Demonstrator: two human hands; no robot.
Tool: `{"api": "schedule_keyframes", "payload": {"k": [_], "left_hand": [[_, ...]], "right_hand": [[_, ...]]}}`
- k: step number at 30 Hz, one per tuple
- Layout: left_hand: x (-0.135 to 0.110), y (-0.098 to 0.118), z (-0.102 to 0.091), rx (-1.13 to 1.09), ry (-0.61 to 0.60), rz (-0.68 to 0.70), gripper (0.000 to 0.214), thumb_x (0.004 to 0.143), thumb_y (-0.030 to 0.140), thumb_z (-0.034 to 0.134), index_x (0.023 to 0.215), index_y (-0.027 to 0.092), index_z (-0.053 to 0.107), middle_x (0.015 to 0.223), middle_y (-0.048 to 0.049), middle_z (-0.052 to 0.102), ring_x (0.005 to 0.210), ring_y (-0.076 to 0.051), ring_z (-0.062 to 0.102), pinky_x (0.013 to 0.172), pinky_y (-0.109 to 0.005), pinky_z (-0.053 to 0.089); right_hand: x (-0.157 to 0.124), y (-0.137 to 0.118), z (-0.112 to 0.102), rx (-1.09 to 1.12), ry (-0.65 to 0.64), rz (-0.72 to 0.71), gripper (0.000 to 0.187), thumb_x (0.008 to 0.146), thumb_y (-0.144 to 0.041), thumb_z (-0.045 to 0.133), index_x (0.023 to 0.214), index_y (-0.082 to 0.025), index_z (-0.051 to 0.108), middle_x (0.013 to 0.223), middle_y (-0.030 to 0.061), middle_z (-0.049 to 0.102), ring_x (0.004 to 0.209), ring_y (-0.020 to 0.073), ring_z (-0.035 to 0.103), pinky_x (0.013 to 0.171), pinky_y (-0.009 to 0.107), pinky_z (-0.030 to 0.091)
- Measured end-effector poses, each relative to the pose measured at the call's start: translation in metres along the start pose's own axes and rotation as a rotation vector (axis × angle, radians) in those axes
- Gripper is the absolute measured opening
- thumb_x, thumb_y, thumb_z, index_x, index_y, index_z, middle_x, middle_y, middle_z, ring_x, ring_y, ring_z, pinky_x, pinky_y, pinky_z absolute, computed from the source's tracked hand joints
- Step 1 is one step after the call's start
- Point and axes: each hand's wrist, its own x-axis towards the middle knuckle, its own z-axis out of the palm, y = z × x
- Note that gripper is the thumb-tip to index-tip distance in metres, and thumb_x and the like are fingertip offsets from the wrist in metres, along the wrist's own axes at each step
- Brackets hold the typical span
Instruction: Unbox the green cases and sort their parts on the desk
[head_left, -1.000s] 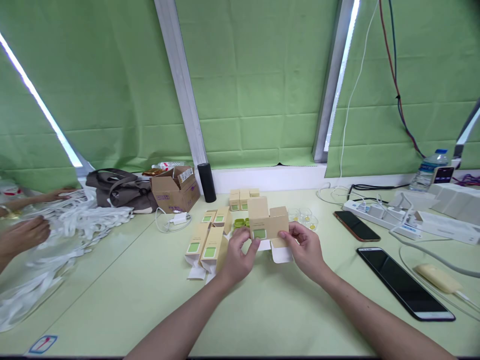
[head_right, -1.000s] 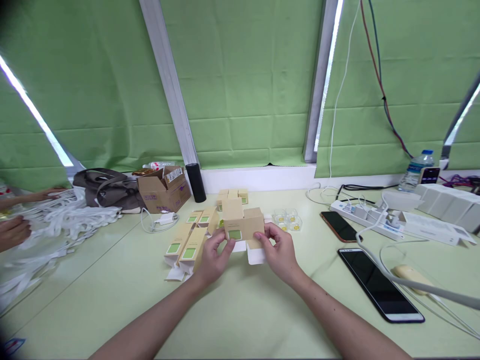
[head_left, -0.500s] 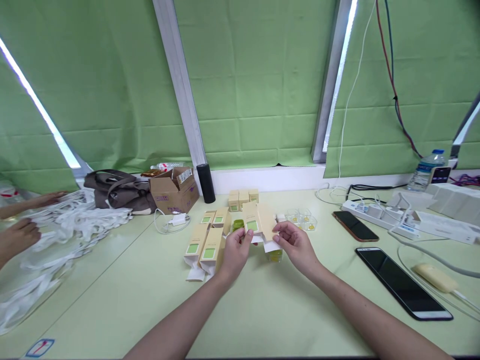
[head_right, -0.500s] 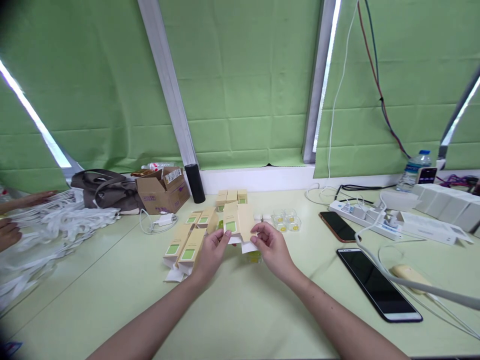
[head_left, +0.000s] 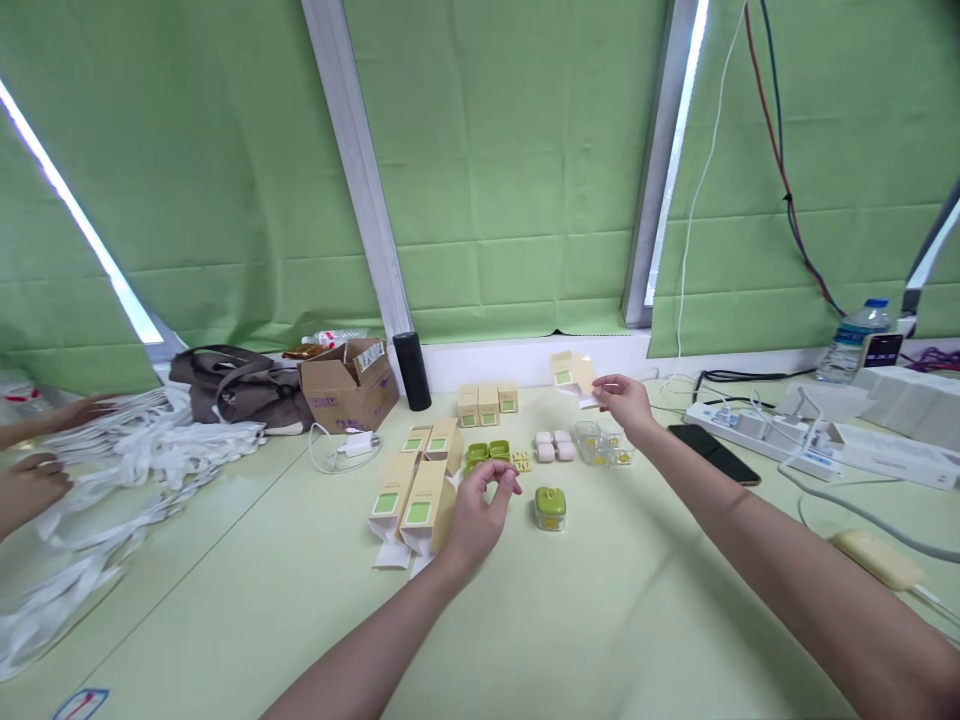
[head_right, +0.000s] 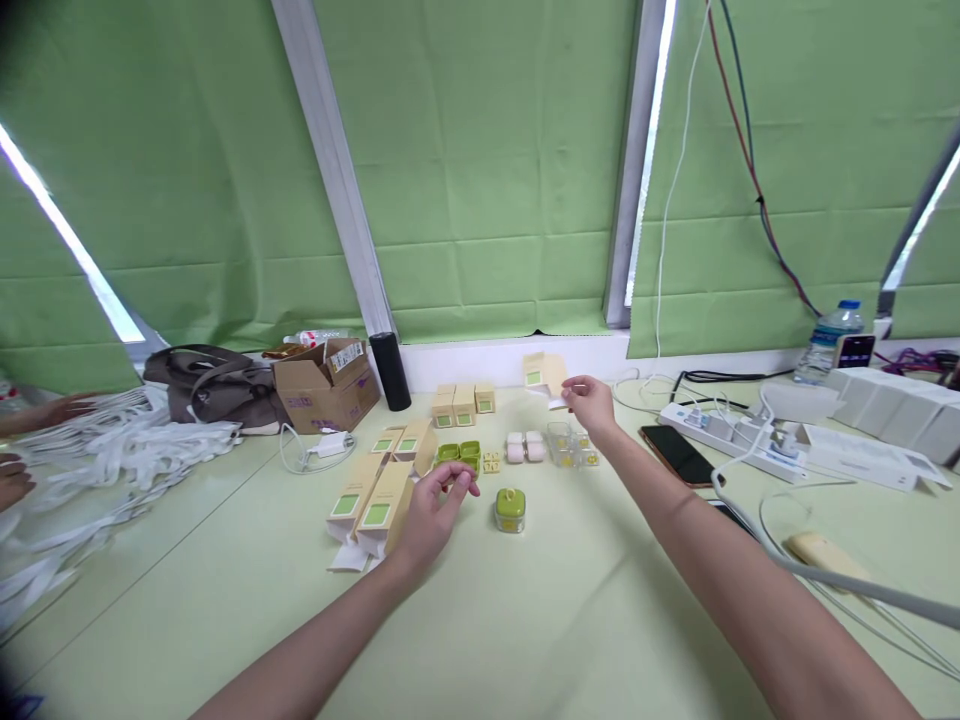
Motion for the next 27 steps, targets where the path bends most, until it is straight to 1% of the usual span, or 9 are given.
{"api": "schedule_keyframes", "payload": {"k": [2,4,6,9,12,17,22,24,27], "left_hand": [[-0.001,0.000,0.000,0.022,-0.006,0.003,0.031,0.099,0.044,0.058,0.083,0.020,0.068,0.086,-0.0064,0.073,0.092,-0.024,0.068,0.090,-0.037,0.049],[-0.001,-0.002,0.001,0.036,-0.003,0.001,0.028,0.099,0.042,0.059,0.084,0.020,0.068,0.087,-0.0061,0.072,0.093,-0.024,0.067,0.091,-0.037,0.049],[-0.001,-0.003,0.001,0.046,0.005,0.001,0.027,0.099,0.040,0.059,0.083,0.021,0.068,0.087,-0.0061,0.073,0.093,-0.024,0.067,0.091,-0.037,0.049],[-0.001,-0.006,0.001,0.064,0.009,0.007,0.029,0.099,0.040,0.059,0.080,0.020,0.069,0.090,-0.0065,0.073,0.095,-0.024,0.068,0.092,-0.037,0.049],[-0.001,-0.007,0.001,0.066,0.008,0.021,0.029,0.100,0.040,0.059,0.080,0.021,0.069,0.089,-0.0065,0.073,0.094,-0.024,0.068,0.091,-0.037,0.050],[-0.002,-0.006,0.001,0.066,0.000,0.024,0.029,0.100,0.039,0.058,0.080,0.021,0.069,0.091,-0.0063,0.072,0.095,-0.023,0.067,0.091,-0.037,0.049],[-0.003,-0.005,0.002,0.066,-0.016,0.028,0.029,0.100,0.039,0.058,0.080,0.021,0.068,0.092,-0.0061,0.070,0.097,-0.024,0.066,0.092,-0.037,0.048],[-0.003,-0.005,0.002,0.063,-0.022,0.031,0.029,0.100,0.039,0.057,0.080,0.021,0.067,0.092,-0.0060,0.070,0.097,-0.024,0.066,0.092,-0.037,0.048],[-0.003,-0.005,0.002,0.058,-0.023,0.029,0.029,0.101,0.039,0.058,0.080,0.021,0.067,0.092,-0.0060,0.070,0.097,-0.024,0.067,0.092,-0.038,0.048]], "right_hand": [[0.024,0.014,-0.008,-0.083,0.047,0.089,0.032,0.079,-0.036,0.085,0.098,-0.014,0.072,0.090,0.0121,0.075,0.075,0.0215,0.069,0.065,0.034,0.060],[0.040,0.029,-0.013,-0.156,0.070,0.165,0.033,0.089,-0.036,0.079,0.111,-0.013,0.071,0.106,0.0150,0.074,0.089,0.0241,0.071,0.077,0.039,0.063],[0.049,0.044,-0.016,-0.215,0.051,0.231,0.036,0.101,-0.038,0.068,0.130,-0.017,0.064,0.130,0.0108,0.067,0.109,0.0243,0.069,0.092,0.045,0.061],[0.057,0.062,-0.015,-0.280,0.011,0.266,0.038,0.102,-0.038,0.066,0.134,-0.019,0.062,0.135,0.0102,0.064,0.114,0.0250,0.068,0.096,0.047,0.060],[0.061,0.074,-0.012,-0.339,-0.028,0.236,0.038,0.101,-0.038,0.067,0.133,-0.018,0.062,0.134,0.0106,0.065,0.113,0.0251,0.068,0.095,0.047,0.060],[0.058,0.081,-0.014,-0.451,-0.064,0.087,0.035,0.102,-0.037,0.066,0.132,-0.019,0.064,0.135,0.0113,0.065,0.114,0.0248,0.067,0.097,0.046,0.059],[0.047,0.082,-0.022,-0.500,-0.100,-0.045,0.020,0.097,-0.018,0.066,0.113,-0.018,0.077,0.126,0.0135,0.074,0.128,0.0301,0.064,0.112,0.040,0.047],[0.044,0.082,-0.024,-0.504,-0.113,-0.061,0.018,0.098,-0.021,0.066,0.112,-0.018,0.077,0.126,0.0121,0.074,0.125,0.0294,0.066,0.109,0.041,0.050],[0.041,0.080,-0.027,-0.491,-0.118,-0.070,0.025,0.101,-0.033,0.067,0.121,-0.017,0.070,0.127,0.0106,0.071,0.114,0.0251,0.069,0.101,0.045,0.056]]}}
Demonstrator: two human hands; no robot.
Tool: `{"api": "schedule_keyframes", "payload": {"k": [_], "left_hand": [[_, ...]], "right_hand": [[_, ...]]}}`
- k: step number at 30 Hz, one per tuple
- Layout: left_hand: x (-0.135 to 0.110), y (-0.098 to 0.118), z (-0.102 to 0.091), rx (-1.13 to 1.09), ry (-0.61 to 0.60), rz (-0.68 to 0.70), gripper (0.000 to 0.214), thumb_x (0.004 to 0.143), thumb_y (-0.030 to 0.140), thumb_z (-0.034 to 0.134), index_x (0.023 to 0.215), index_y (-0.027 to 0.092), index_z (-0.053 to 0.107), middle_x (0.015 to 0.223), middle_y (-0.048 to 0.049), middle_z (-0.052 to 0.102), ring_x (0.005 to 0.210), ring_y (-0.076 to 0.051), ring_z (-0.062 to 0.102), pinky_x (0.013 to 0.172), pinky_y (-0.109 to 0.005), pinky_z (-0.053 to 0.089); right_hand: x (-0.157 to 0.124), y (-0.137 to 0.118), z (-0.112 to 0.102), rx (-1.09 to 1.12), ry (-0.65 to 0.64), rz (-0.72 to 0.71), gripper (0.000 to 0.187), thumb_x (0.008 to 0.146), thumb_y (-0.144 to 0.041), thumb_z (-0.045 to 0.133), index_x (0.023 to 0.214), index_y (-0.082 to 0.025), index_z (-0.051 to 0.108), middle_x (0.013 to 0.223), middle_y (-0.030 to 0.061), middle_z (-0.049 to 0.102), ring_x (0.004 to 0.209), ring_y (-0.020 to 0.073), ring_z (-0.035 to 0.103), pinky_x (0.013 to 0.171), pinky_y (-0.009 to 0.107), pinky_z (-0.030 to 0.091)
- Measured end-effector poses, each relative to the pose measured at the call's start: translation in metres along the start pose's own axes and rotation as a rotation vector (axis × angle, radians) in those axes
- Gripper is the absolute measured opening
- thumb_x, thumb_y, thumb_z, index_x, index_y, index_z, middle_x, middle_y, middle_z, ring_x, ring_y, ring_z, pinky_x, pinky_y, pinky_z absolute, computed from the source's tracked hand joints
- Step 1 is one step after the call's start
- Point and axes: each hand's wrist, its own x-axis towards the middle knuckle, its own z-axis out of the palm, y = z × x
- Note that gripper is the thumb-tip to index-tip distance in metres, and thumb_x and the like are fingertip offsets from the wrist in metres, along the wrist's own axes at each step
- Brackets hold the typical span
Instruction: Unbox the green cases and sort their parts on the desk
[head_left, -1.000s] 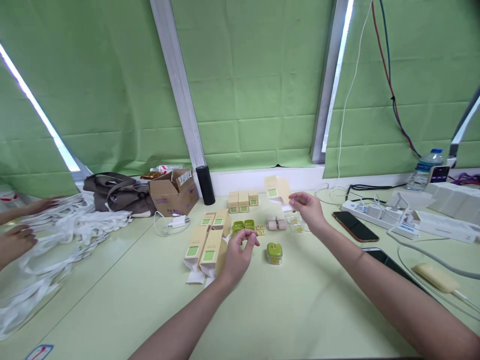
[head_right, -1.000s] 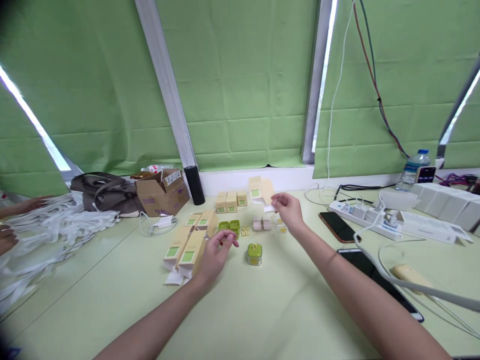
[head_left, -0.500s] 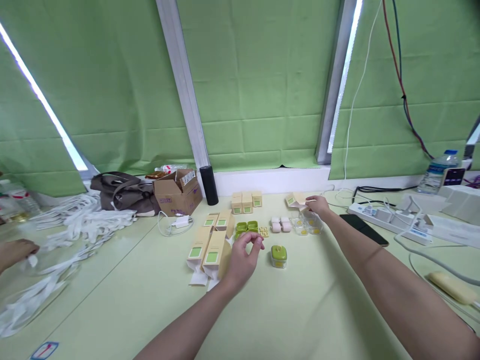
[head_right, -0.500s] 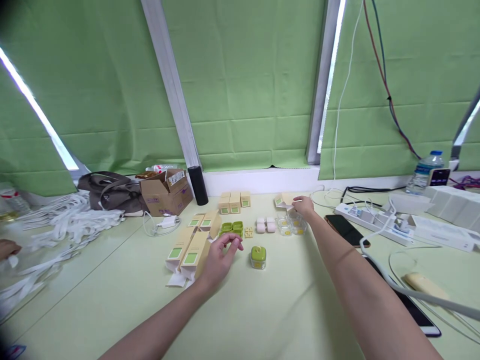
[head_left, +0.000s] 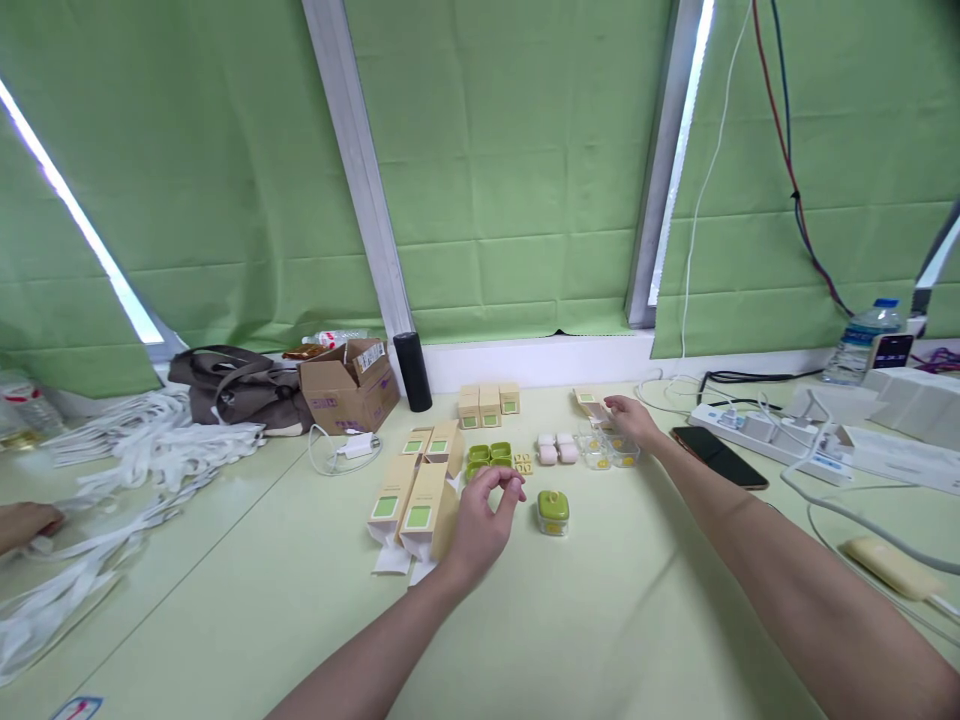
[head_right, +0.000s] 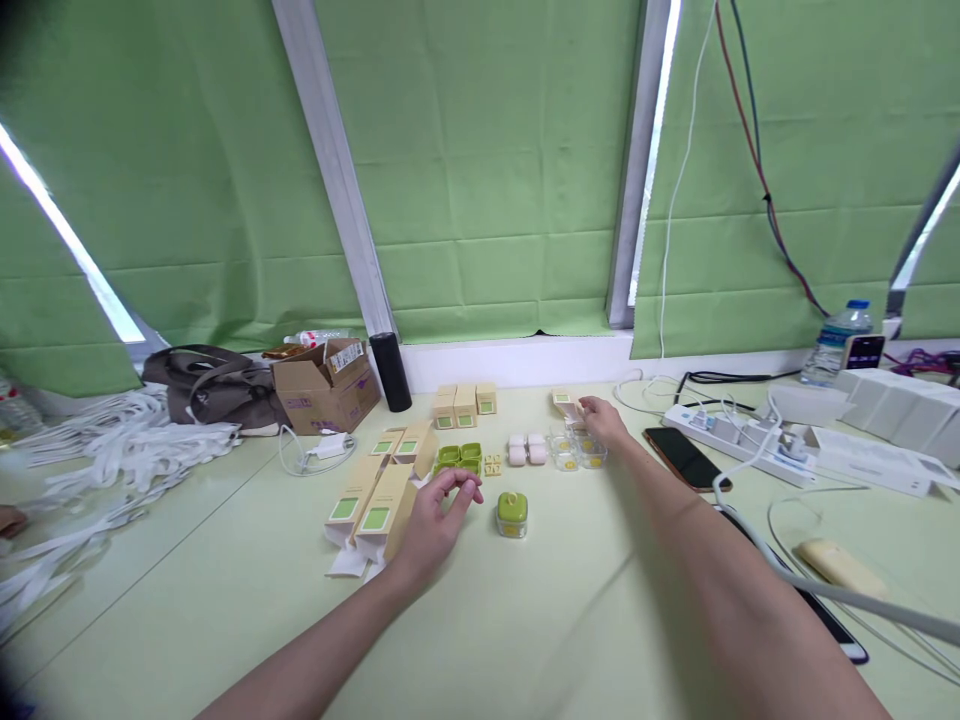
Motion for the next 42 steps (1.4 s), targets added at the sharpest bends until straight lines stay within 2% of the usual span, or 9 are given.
{"api": "schedule_keyframes", "payload": {"k": [5,9,14,19,26,30,33,38,42], "left_hand": [[0.000,-0.003,0.000,0.006,0.003,-0.013,0.024,0.101,0.037,0.057,0.087,0.021,0.068,0.093,-0.0061,0.069,0.098,-0.024,0.066,0.094,-0.039,0.048],[-0.003,-0.008,0.002,0.038,-0.030,-0.043,0.015,0.098,0.029,0.059,0.108,0.022,0.067,0.104,-0.0077,0.069,0.109,-0.025,0.064,0.104,-0.043,0.046],[-0.009,-0.011,0.005,0.083,-0.203,-0.132,0.051,0.088,0.023,0.069,0.137,0.026,0.056,0.134,-0.0118,0.060,0.133,-0.029,0.053,0.117,-0.048,0.036],[-0.009,-0.012,0.012,0.190,-0.356,-0.190,0.071,0.082,0.021,0.073,0.149,0.029,0.051,0.137,-0.0136,0.059,0.135,-0.036,0.048,0.117,-0.055,0.032],[-0.008,-0.023,0.018,0.166,-0.316,-0.185,0.049,0.081,0.025,0.077,0.130,0.027,0.068,0.130,-0.0122,0.063,0.128,-0.035,0.053,0.114,-0.053,0.038],[-0.002,-0.027,0.013,-0.036,-0.165,-0.205,0.050,0.084,0.035,0.079,0.131,0.021,0.069,0.130,-0.0152,0.067,0.126,-0.033,0.060,0.111,-0.049,0.043],[0.007,-0.026,0.007,-0.202,-0.062,-0.221,0.051,0.081,0.048,0.083,0.121,0.019,0.073,0.122,-0.0158,0.072,0.118,-0.033,0.066,0.103,-0.046,0.049],[0.018,-0.023,0.002,-0.346,-0.056,-0.273,0.054,0.079,0.060,0.082,0.109,0.016,0.074,0.112,-0.0148,0.076,0.107,-0.030,0.070,0.097,-0.043,0.052],[0.017,-0.024,0.004,-0.370,-0.022,-0.316,0.058,0.074,0.063,0.085,0.105,0.016,0.070,0.108,-0.0137,0.075,0.102,-0.027,0.070,0.086,-0.037,0.053]], "right_hand": [[-0.011,-0.017,-0.010,0.054,0.118,-0.048,0.025,0.093,-0.018,0.056,0.109,-0.017,0.074,0.120,0.0136,0.075,0.120,0.0289,0.066,0.111,0.045,0.046],[-0.037,-0.049,-0.011,0.117,0.231,-0.144,0.032,0.088,-0.022,0.051,0.113,-0.019,0.070,0.126,0.0142,0.071,0.130,0.0334,0.054,0.115,0.054,0.037],[-0.101,-0.082,0.013,0.254,0.122,-0.240,0.033,0.077,-0.020,0.054,0.108,-0.023,0.066,0.107,0.0076,0.072,0.100,0.0265,0.063,0.096,0.045,0.048],[-0.165,-0.088,0.046,0.447,-0.047,-0.133,0.046,0.061,-0.016,0.049,0.104,-0.023,0.060,0.094,0.0030,0.068,0.080,0.0206,0.063,0.076,0.036,0.051],[-0.192,-0.091,0.066,0.688,-0.168,0.005,0.049,0.055,-0.015,0.057,0.103,-0.025,0.059,0.095,0.0005,0.065,0.086,0.0199,0.062,0.075,0.033,0.051],[-0.196,-0.099,0.065,0.836,-0.292,0.027,0.051,0.055,-0.014,0.056,0.105,-0.026,0.057,0.100,0.0009,0.065,0.086,0.0197,0.065,0.071,0.032,0.051],[-0.201,-0.109,0.062,0.885,-0.343,-0.048,0.053,0.059,-0.014,0.057,0.111,-0.027,0.056,0.113,0.0030,0.063,0.086,0.0191,0.067,0.072,0.033,0.054],[-0.209,-0.128,0.060,0.781,-0.348,-0.179,0.055,0.072,-0.018,0.068,0.124,-0.029,0.053,0.124,0.0061,0.059,0.101,0.0225,0.069,0.080,0.037,0.057],[-0.218,-0.138,0.065,0.630,-0.216,-0.211,0.059,0.076,-0.024,0.076,0.128,-0.028,0.050,0.125,0.0080,0.063,0.098,0.0234,0.067,0.083,0.041,0.058]]}}
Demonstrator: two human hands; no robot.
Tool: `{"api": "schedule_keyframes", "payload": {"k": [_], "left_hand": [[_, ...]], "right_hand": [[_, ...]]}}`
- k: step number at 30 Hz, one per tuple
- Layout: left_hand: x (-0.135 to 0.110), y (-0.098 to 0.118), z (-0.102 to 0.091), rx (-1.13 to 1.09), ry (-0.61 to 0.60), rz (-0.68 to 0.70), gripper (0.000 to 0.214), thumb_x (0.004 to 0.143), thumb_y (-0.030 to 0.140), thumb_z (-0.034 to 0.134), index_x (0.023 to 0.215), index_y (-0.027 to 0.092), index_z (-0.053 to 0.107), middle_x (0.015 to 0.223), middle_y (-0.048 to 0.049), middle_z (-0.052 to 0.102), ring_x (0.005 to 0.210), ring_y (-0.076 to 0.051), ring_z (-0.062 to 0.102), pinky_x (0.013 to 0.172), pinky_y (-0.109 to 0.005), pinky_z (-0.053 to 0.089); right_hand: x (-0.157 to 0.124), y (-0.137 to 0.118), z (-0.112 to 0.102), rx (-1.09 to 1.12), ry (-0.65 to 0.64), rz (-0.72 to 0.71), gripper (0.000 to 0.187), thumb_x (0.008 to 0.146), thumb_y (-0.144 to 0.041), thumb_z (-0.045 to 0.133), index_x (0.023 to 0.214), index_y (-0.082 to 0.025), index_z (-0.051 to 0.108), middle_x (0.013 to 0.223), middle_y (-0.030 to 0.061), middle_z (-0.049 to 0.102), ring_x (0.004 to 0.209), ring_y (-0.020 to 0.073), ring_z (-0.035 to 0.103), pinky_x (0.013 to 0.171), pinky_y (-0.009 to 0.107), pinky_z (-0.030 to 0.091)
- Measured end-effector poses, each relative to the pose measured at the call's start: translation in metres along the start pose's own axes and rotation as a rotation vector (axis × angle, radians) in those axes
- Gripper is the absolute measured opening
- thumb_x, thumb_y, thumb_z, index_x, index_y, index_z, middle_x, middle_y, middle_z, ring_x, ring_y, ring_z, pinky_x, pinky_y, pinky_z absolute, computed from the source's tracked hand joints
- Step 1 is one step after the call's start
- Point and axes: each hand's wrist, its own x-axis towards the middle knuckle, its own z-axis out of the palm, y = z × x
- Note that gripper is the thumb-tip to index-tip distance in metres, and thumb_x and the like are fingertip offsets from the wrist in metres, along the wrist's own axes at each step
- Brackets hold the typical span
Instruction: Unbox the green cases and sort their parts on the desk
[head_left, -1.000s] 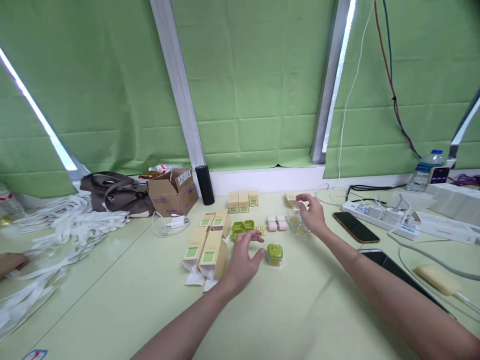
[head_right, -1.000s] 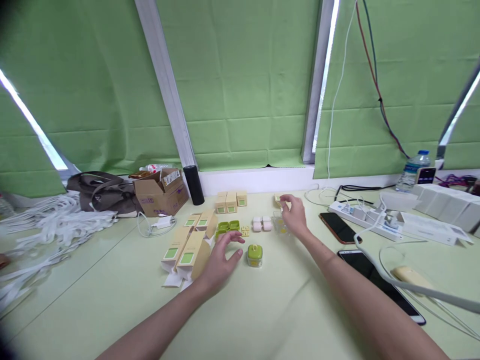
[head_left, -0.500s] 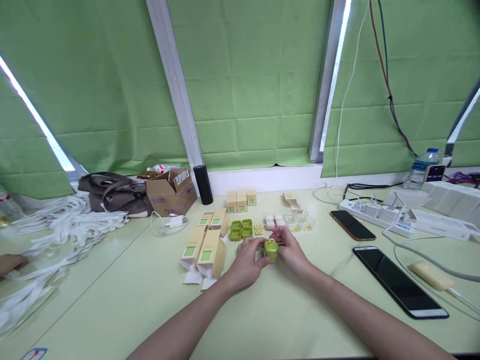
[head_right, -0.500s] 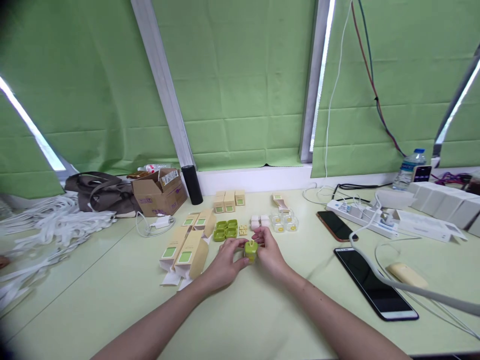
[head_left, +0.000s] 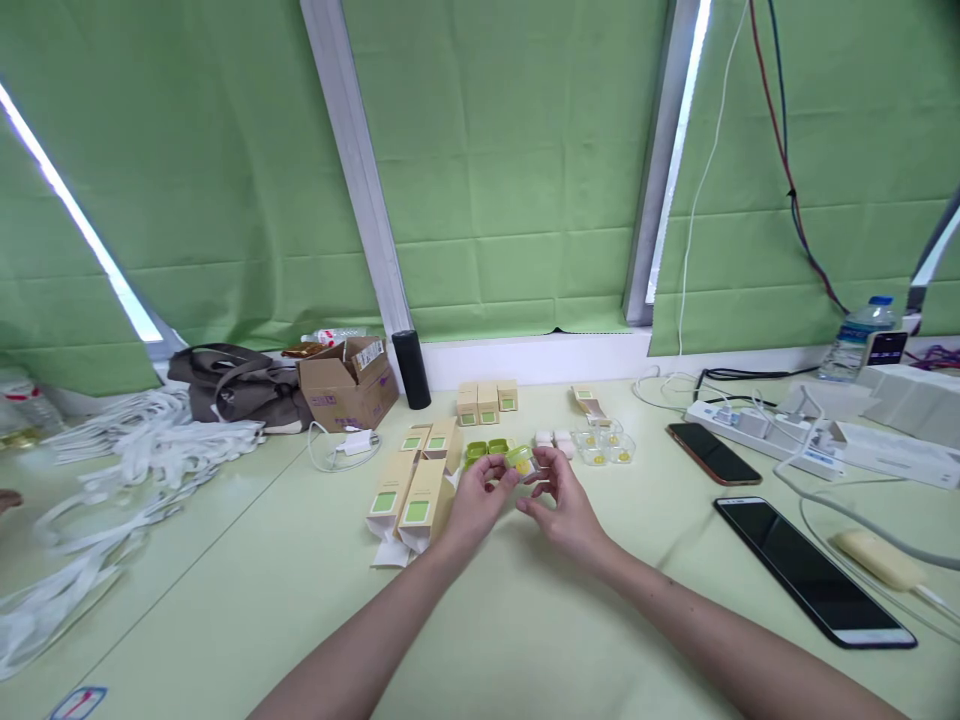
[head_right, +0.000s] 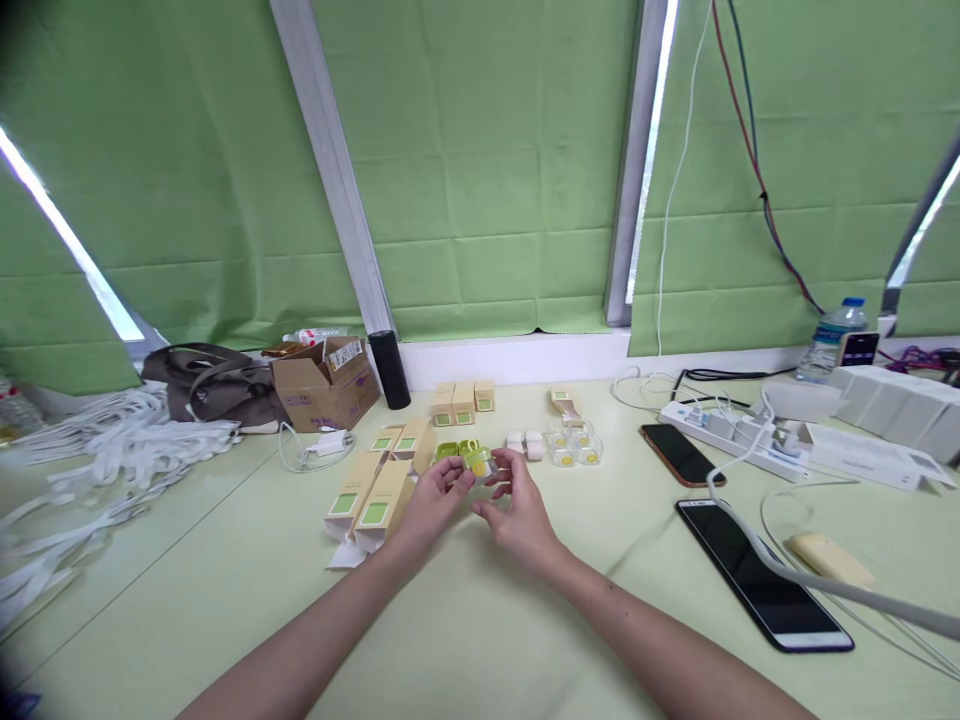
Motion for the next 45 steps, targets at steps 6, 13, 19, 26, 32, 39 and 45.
{"api": "schedule_keyframes", "payload": {"k": [6,13,19,26,32,39,45], "left_hand": [[-0.005,0.003,0.006,-0.054,-0.057,0.038,0.057,0.069,0.062,0.089,0.097,0.017,0.066,0.094,-0.0073,0.071,0.088,-0.021,0.068,0.072,-0.029,0.051],[-0.007,0.006,0.006,-0.031,-0.033,0.056,0.056,0.071,0.060,0.088,0.102,0.016,0.071,0.102,-0.0113,0.076,0.095,-0.024,0.070,0.083,-0.033,0.053],[-0.008,0.010,0.006,0.033,0.002,0.085,0.053,0.069,0.059,0.090,0.094,0.017,0.070,0.090,-0.0064,0.072,0.081,-0.019,0.066,0.075,-0.031,0.052],[-0.014,0.019,0.006,0.006,0.031,0.195,0.055,0.093,0.071,0.060,0.094,0.017,0.071,0.086,-0.0069,0.072,0.085,-0.022,0.068,0.084,-0.035,0.054],[-0.015,0.017,0.005,-0.007,0.037,0.185,0.045,0.096,0.061,0.061,0.099,0.017,0.069,0.081,-0.0048,0.071,0.084,-0.021,0.068,0.086,-0.035,0.053],[-0.017,0.014,0.007,0.035,-0.028,0.155,0.037,0.095,0.055,0.066,0.103,0.018,0.066,0.082,-0.0045,0.072,0.083,-0.021,0.070,0.082,-0.034,0.054],[-0.017,0.010,0.010,0.027,-0.062,0.111,0.042,0.090,0.055,0.073,0.109,0.018,0.066,0.095,-0.0081,0.075,0.090,-0.023,0.074,0.087,-0.038,0.057]], "right_hand": [[-0.005,-0.008,0.003,-0.125,0.086,-0.119,0.050,0.083,-0.028,0.075,0.125,-0.026,0.049,0.122,0.0089,0.064,0.099,0.0241,0.064,0.084,0.042,0.056],[-0.009,-0.009,-0.003,-0.107,0.047,-0.121,0.052,0.086,-0.030,0.075,0.129,-0.027,0.047,0.125,0.0093,0.065,0.104,0.0253,0.063,0.087,0.042,0.053],[-0.011,-0.009,-0.002,0.002,0.040,-0.035,0.051,0.086,-0.040,0.078,0.128,-0.028,0.051,0.120,0.0083,0.067,0.093,0.0226,0.063,0.083,0.039,0.053],[-0.007,-0.014,-0.007,0.477,-0.098,0.138,0.056,0.082,-0.057,0.080,0.123,-0.027,0.058,0.106,0.0089,0.073,0.093,0.0260,0.070,0.079,0.039,0.054],[-0.004,-0.022,-0.014,0.576,-0.138,0.202,0.047,0.083,-0.058,0.078,0.115,-0.026,0.064,0.109,0.0109,0.074,0.098,0.0291,0.072,0.082,0.044,0.055],[-0.005,-0.022,-0.013,0.602,-0.078,0.215,0.056,0.079,-0.050,0.085,0.126,-0.030,0.061,0.112,0.0081,0.074,0.097,0.0284,0.074,0.086,0.046,0.057],[-0.003,-0.020,-0.015,0.602,-0.056,0.224,0.062,0.088,-0.053,0.077,0.141,-0.028,0.058,0.111,0.0084,0.075,0.095,0.0269,0.074,0.093,0.049,0.057]]}}
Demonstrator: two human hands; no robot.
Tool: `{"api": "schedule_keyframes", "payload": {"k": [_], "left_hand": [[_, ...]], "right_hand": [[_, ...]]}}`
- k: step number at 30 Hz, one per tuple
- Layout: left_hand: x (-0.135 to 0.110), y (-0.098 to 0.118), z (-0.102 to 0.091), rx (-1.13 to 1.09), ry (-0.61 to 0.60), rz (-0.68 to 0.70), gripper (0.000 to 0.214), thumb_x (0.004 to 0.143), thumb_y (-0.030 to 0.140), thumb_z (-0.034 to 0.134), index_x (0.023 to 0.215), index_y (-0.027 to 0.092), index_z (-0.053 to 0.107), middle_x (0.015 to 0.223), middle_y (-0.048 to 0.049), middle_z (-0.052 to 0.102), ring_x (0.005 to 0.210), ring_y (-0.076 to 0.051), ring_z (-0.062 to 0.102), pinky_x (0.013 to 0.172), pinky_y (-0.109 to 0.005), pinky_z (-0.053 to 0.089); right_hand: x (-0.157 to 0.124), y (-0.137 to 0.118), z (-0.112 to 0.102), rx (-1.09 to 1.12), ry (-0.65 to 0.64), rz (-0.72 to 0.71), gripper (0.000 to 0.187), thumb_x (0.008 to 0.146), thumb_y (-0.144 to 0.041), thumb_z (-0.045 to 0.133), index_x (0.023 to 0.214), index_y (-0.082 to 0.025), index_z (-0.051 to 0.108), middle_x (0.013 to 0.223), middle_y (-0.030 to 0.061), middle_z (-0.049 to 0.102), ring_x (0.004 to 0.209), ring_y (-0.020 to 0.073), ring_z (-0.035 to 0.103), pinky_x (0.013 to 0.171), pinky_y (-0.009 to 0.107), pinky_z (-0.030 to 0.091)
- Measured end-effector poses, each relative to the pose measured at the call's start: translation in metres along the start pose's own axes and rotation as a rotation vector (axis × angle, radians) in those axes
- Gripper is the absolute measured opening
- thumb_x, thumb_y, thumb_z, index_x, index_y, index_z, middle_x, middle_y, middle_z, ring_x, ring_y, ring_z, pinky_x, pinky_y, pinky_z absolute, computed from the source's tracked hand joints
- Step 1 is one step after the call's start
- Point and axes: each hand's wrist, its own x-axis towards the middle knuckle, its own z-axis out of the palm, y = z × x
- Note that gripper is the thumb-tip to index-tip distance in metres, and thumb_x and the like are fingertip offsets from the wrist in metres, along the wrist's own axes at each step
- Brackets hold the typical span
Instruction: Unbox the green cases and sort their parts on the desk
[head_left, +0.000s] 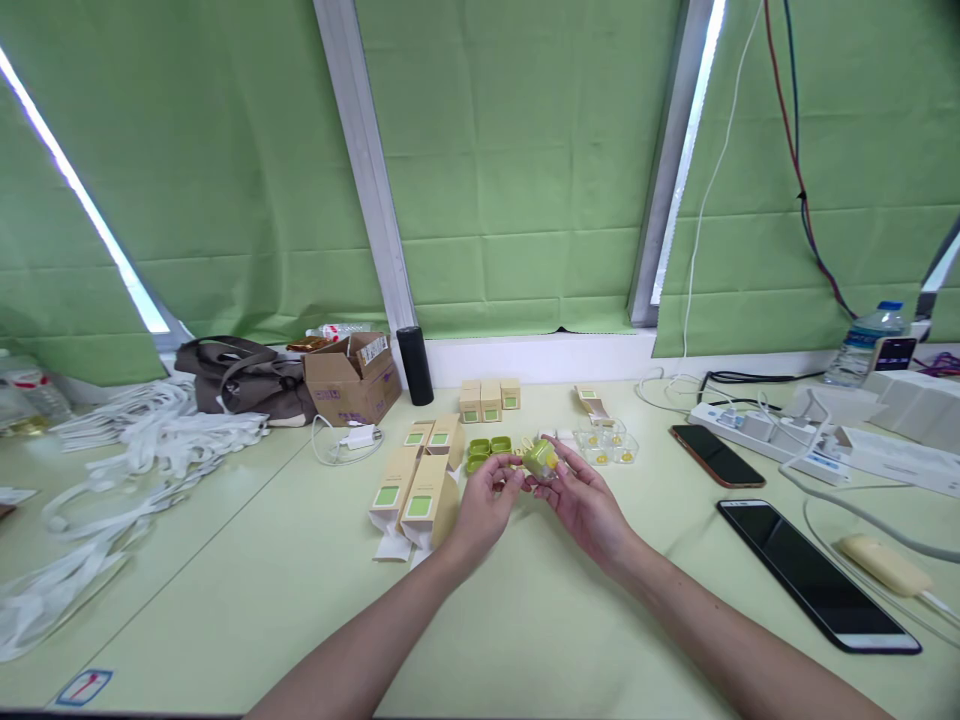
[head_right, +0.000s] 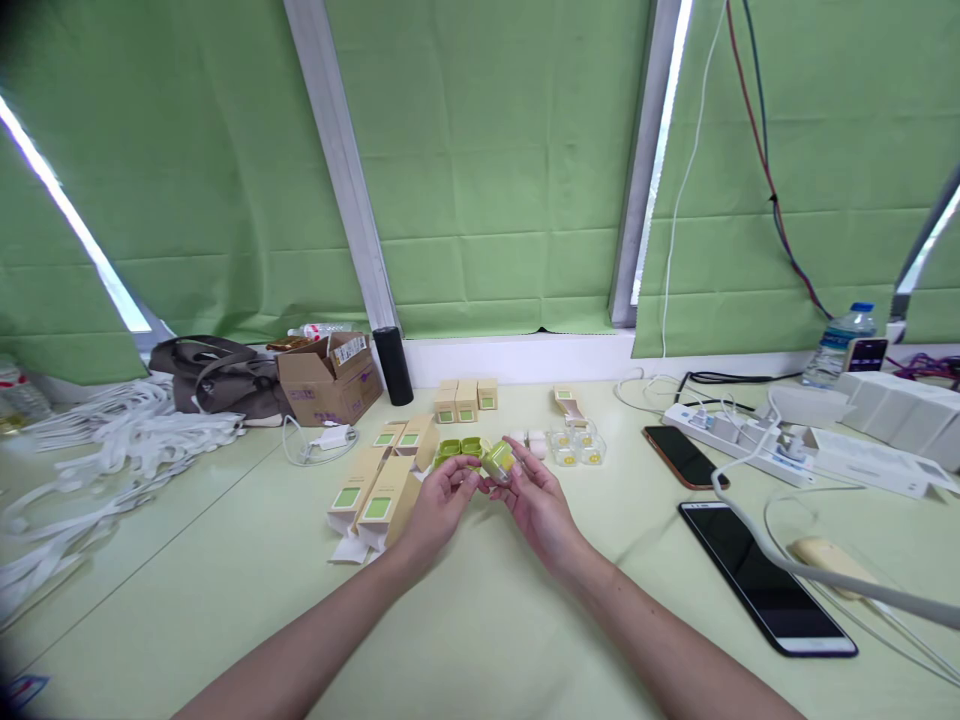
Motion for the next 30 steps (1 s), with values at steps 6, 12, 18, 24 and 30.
{"api": "schedule_keyframes", "payload": {"k": [6,12,18,24,30], "left_hand": [[0.000,0.001,0.000,-0.131,-0.119,-0.007,0.056,0.081,0.054,0.083,0.120,0.017,0.067,0.118,-0.0141,0.074,0.110,-0.028,0.070,0.095,-0.039,0.055],[-0.002,0.000,-0.003,-0.323,-0.173,-0.061,0.073,0.069,0.039,0.095,0.132,0.022,0.062,0.125,-0.0138,0.070,0.116,-0.028,0.066,0.095,-0.039,0.054],[0.003,0.001,-0.007,-0.292,-0.059,0.008,0.070,0.060,0.029,0.098,0.121,0.022,0.064,0.113,-0.0085,0.070,0.101,-0.023,0.066,0.087,-0.034,0.053],[-0.005,0.006,-0.006,-0.033,0.002,0.124,0.058,0.076,0.031,0.087,0.127,0.023,0.062,0.134,-0.0118,0.062,0.121,-0.027,0.062,0.105,-0.041,0.050],[-0.009,0.004,-0.004,0.355,0.041,0.188,0.051,0.082,0.022,0.079,0.130,0.027,0.064,0.132,-0.0086,0.063,0.121,-0.027,0.059,0.107,-0.044,0.047]], "right_hand": [[-0.005,0.003,0.001,-0.306,0.053,-0.253,0.069,0.085,-0.034,0.081,0.146,-0.034,0.050,0.135,0.0083,0.066,0.122,0.0282,0.065,0.106,0.050,0.054],[-0.014,0.005,0.001,-0.706,0.004,-0.527,0.057,0.090,-0.020,0.068,0.144,-0.033,0.051,0.140,0.0111,0.061,0.133,0.0326,0.056,0.116,0.058,0.045],[-0.013,0.006,-0.002,-0.726,0.041,-0.564,0.066,0.088,-0.017,0.066,0.148,-0.034,0.044,0.150,0.0108,0.049,0.136,0.0333,0.051,0.115,0.057,0.046],[-0.014,-0.001,-0.002,-0.765,0.049,-0.574,0.048,0.092,-0.023,0.066,0.137,-0.033,0.055,0.138,0.0098,0.057,0.128,0.0328,0.055,0.111,0.054,0.047],[-0.014,-0.004,0.003,-0.810,-0.023,-0.498,0.041,0.091,-0.028,0.071,0.130,-0.031,0.059,0.131,0.0102,0.062,0.123,0.0327,0.058,0.104,0.052,0.050]]}}
